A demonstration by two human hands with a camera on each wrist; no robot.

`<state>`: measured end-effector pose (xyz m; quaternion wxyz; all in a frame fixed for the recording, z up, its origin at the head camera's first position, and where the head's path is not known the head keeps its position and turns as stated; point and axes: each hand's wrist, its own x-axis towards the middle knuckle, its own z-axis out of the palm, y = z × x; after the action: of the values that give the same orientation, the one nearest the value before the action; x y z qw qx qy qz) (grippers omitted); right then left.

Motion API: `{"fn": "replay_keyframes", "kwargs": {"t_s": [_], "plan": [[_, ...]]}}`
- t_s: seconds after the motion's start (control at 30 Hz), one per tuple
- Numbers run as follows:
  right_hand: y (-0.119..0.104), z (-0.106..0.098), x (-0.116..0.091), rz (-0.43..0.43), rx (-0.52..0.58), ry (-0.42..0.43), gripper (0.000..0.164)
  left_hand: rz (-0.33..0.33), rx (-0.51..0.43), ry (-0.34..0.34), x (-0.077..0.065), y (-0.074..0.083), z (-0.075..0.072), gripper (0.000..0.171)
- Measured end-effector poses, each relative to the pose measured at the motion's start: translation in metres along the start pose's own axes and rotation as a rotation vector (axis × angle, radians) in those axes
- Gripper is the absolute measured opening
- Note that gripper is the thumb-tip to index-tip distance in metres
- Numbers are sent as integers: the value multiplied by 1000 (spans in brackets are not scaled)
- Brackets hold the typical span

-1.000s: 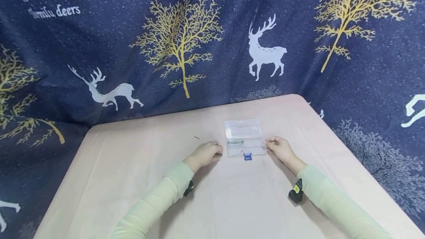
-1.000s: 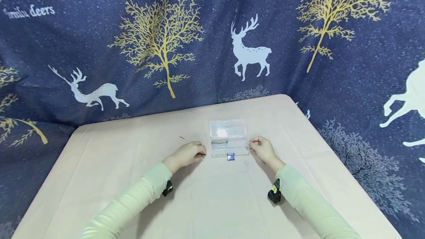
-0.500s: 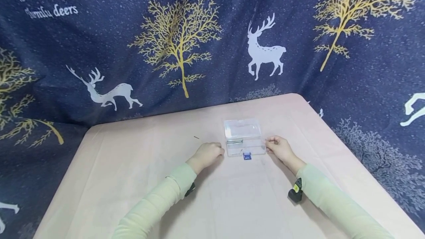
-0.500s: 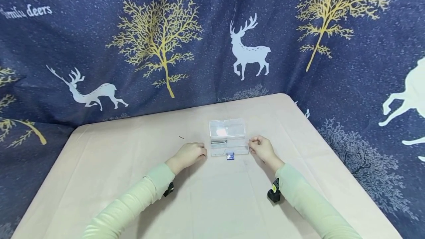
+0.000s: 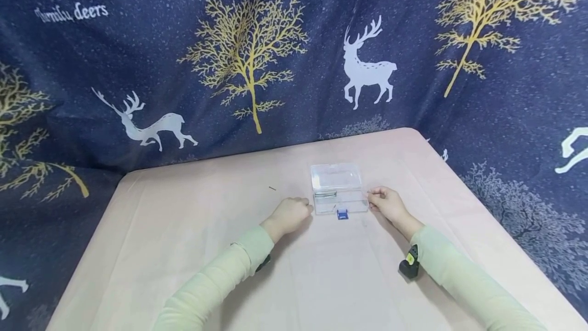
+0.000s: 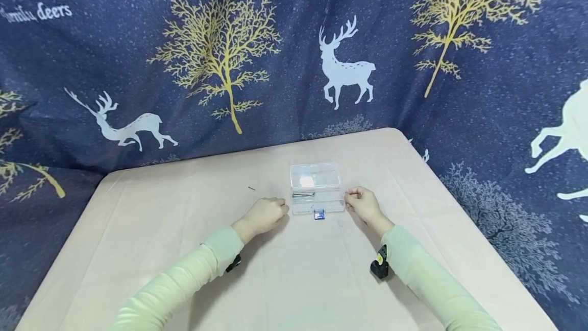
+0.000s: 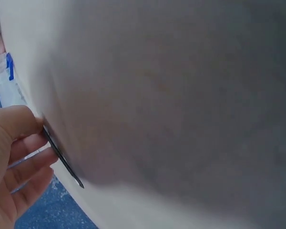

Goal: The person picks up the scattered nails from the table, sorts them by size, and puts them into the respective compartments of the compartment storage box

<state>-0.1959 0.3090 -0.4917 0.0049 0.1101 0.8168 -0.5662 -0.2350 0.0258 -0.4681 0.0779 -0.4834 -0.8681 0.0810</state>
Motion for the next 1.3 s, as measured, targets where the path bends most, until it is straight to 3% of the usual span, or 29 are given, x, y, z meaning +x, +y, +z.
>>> {"fn": "replay_keyframes", "kwargs": {"t_s": [0.2,0.4,0.87,1.17,1.3], "plan": [[0,0,0,-8,24,-7,32,-10,71,-5,1,4,3,13],[-1,-1,0,-7,23,-9,32,-28,75,-7,3,5,3,19],[1,1,1,-1,5,-2,32,-13,-46,20,-1,2,-4,11],[3,0,2,-6,-34,5,33,-58,-159,31,-3,0,-15,11],[3,0,2,-3,-32,9,33,-75,-188,70,-4,-3,-16,10]]}}
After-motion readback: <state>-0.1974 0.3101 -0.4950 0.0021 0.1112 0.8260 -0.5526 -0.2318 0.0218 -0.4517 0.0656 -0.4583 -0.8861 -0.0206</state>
